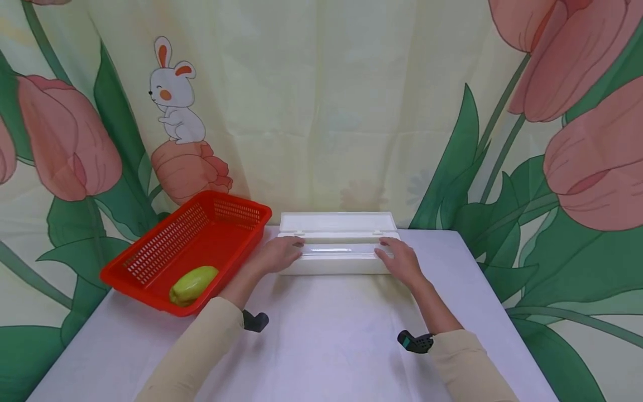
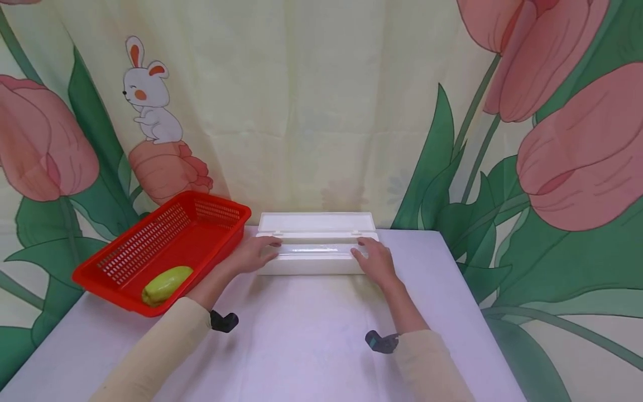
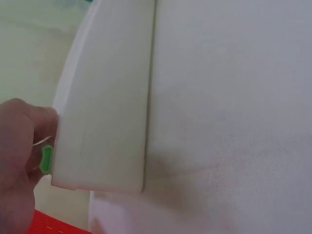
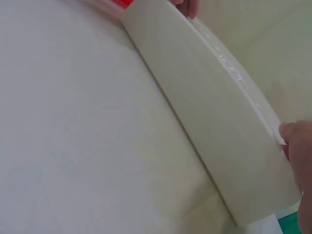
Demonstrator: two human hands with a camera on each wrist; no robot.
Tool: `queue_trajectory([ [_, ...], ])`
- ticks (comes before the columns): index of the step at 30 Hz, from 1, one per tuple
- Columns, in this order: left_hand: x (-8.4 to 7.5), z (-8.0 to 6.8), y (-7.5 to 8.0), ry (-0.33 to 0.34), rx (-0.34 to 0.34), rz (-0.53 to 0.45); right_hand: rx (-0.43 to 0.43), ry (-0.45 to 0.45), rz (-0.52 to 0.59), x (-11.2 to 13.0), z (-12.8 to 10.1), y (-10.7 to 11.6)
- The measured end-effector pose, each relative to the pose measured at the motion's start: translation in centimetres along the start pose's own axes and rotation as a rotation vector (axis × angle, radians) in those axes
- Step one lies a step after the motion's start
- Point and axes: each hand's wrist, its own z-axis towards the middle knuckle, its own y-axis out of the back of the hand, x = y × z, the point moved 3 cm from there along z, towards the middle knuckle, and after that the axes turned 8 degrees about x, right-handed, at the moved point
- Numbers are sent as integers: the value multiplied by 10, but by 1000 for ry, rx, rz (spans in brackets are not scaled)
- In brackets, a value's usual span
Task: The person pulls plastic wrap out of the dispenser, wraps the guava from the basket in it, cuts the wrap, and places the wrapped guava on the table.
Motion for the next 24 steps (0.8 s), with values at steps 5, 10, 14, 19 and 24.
queue_trajectory([
  [5, 5, 5, 1, 18, -47, -35, -112, 52, -16, -4, 5, 0],
  [10, 9, 7, 2, 31, -83, -5, -155, 60, -19, -6, 11, 2],
  [14, 10, 7, 3, 40, -111, 23, -183, 48, 14, -5, 13, 5],
  [19, 11, 10, 3, 21, -138, 44, -187, 27, 27, -6, 15, 7],
  [24, 14, 11, 2, -6, -177, 7, -180, 40, 43, -5, 12, 5],
])
